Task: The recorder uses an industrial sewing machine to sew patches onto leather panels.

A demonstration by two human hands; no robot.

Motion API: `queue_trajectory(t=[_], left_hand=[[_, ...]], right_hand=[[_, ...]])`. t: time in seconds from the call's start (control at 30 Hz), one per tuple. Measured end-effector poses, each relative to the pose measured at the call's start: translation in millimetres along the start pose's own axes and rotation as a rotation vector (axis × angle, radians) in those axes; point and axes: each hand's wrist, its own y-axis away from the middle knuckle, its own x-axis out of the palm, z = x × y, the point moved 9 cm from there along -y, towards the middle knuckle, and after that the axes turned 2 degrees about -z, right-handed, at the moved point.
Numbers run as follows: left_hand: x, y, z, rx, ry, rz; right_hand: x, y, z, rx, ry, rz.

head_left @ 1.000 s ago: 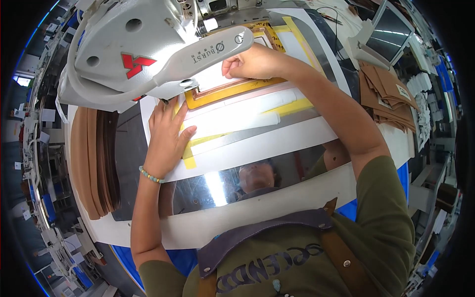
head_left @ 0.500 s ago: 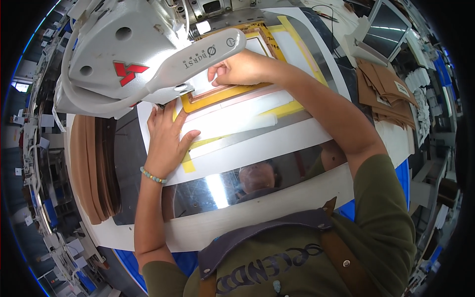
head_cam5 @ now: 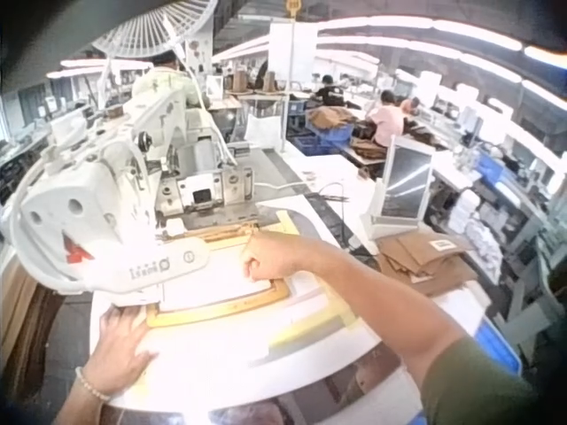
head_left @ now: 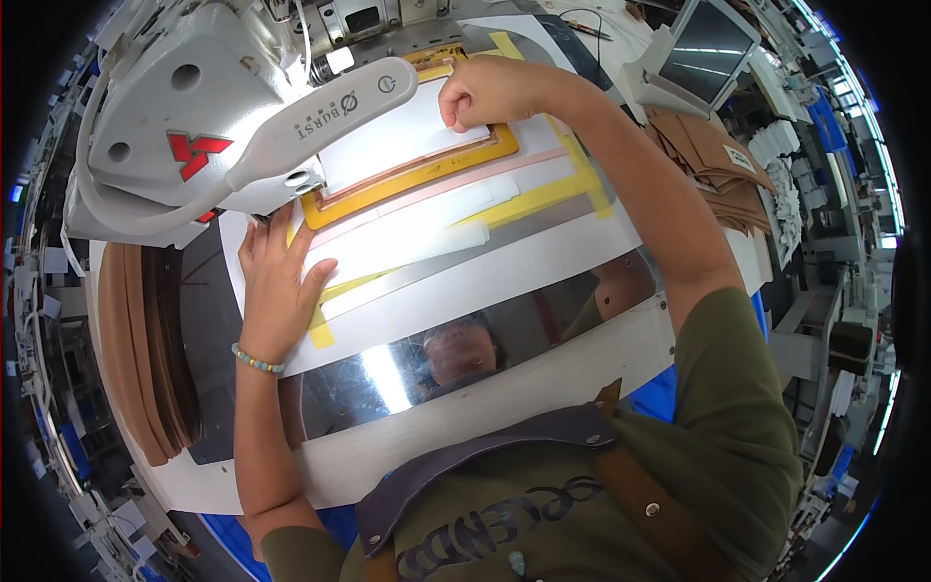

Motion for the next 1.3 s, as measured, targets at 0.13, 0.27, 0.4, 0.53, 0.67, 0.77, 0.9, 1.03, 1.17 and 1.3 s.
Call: queue_trajectory(t=[0.13,0.27,0.4,0.53,0.67,0.77,0.9,1.03,1.17,1.3], left_hand=[[1,0,0,0.008,0.003,-0.002],[2,2,1,0.015,-0.014,-0.009],[0,1,-1,0.008,-0.021,0.001],[1,1,0,0.007,-0.018,-0.003],[2,2,1,0.001,-0.011,-0.006],[1,1,1,-0.004,-0.018,0.003],[1,0,1,-0.018,-0.025,0.019],[-3,0,-1,-0.004,0.032,-0.032],[-1,1,0,0.003,0.03,-0.04],[-1,-1,-3,0.014,0.017,-0.048]], right_hand=[[2,3,2,0.003,0.016,0.007],[0,1,4,0.006,0.074,0.013],[0,-5,-7,-0.004,-0.006,-0.053],[5,-7,-8,-0.011,0.068,-0.079],[5,2,5,0.02,0.097,0.036],[7,2,3,0.013,0.066,0.053],[8,5,0,0.034,0.02,0.053],[6,7,1,-0.027,0.016,0.02],[7,9,-1,-0.037,0.02,-0.016],[5,13,1,-0.048,0.043,-0.047]])
